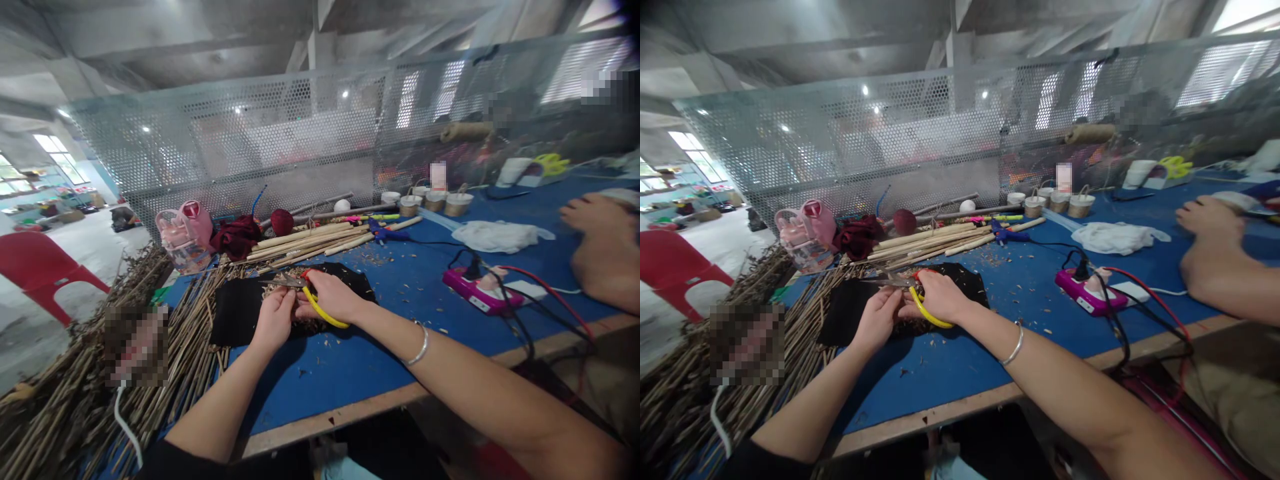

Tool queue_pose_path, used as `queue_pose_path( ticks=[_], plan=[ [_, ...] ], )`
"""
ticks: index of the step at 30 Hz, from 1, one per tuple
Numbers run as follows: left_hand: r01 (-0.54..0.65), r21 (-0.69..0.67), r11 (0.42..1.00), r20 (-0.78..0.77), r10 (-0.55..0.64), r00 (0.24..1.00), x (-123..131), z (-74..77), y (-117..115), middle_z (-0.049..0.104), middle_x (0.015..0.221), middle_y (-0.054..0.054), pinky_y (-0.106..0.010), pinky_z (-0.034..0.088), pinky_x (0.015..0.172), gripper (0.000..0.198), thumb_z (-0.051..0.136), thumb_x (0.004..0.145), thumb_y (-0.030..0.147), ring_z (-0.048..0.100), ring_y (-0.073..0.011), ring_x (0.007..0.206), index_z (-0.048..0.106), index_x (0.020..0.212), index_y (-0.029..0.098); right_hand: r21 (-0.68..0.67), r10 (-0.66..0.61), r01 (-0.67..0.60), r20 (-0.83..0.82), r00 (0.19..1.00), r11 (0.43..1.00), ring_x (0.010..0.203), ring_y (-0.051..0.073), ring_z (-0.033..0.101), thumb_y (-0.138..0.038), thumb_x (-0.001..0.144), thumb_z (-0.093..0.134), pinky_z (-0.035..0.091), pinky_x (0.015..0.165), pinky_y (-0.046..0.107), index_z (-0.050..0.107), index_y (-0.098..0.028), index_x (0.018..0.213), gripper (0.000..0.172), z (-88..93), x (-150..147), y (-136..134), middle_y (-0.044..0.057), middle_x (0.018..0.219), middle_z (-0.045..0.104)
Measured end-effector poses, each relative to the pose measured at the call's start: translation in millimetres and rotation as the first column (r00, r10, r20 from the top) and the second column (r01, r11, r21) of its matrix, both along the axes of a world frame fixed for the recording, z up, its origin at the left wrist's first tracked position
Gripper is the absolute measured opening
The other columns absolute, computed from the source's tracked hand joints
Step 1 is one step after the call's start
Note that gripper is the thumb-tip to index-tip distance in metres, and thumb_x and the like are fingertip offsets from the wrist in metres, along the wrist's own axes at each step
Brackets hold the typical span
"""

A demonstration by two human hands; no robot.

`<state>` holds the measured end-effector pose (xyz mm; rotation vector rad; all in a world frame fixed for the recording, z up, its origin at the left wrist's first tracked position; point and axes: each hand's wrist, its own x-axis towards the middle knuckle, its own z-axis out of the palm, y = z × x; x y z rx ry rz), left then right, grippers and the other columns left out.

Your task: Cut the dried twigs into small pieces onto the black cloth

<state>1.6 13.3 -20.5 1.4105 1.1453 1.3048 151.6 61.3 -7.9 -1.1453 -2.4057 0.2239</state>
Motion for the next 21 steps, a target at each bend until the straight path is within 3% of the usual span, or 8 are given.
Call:
queue_pose_path(
  ticks=[6,10,21],
  plan=[
    [-0.017,-0.003,1.0,0.021,0.017,1.0,-0.3,-3.8,1.9,0.066,0.068,-0.005,-0.023,0.043,0.049,0.032,0.049,0.079,0.042,0.055,-0.0128,0.051,0.063,0.082,0.013,-0.046,-0.059,0.062,0.067,0.996,0.997,0.067,0.02,0.059,-0.07,0.062,0.055,0.03,0.054,0.025,0.046,-0.019,0.091,0.06,2.3,0.7,-2.7,0.005,0.076,0.062],
    [-0.071,0.0,0.997,-0.001,0.071,0.997,-0.4,-3.6,2.5,0.066,0.067,-0.005,-0.024,0.044,0.05,0.031,0.052,0.076,0.043,0.055,-0.0128,0.05,0.062,0.08,0.014,-0.063,-0.099,0.106,0.106,0.989,0.992,0.067,0.021,0.06,-0.073,0.059,0.055,0.028,0.052,0.025,0.048,-0.02,0.088,0.061,3.4,-0.1,-2.6,0.005,0.075,0.063],
    [0.034,-0.063,0.997,0.151,-0.025,0.988,1.0,-1.0,0.5,0.061,0.061,-0.001,-0.022,0.043,0.046,0.028,0.052,0.077,0.043,0.051,-0.0097,0.046,0.056,0.074,0.015,-0.074,-0.09,0.098,0.102,0.991,0.992,0.063,0.019,0.06,-0.077,0.059,0.049,0.029,0.051,0.024,0.051,-0.02,0.085,0.062,1.4,1.4,0.1,0.004,0.071,0.062]
  ],
)
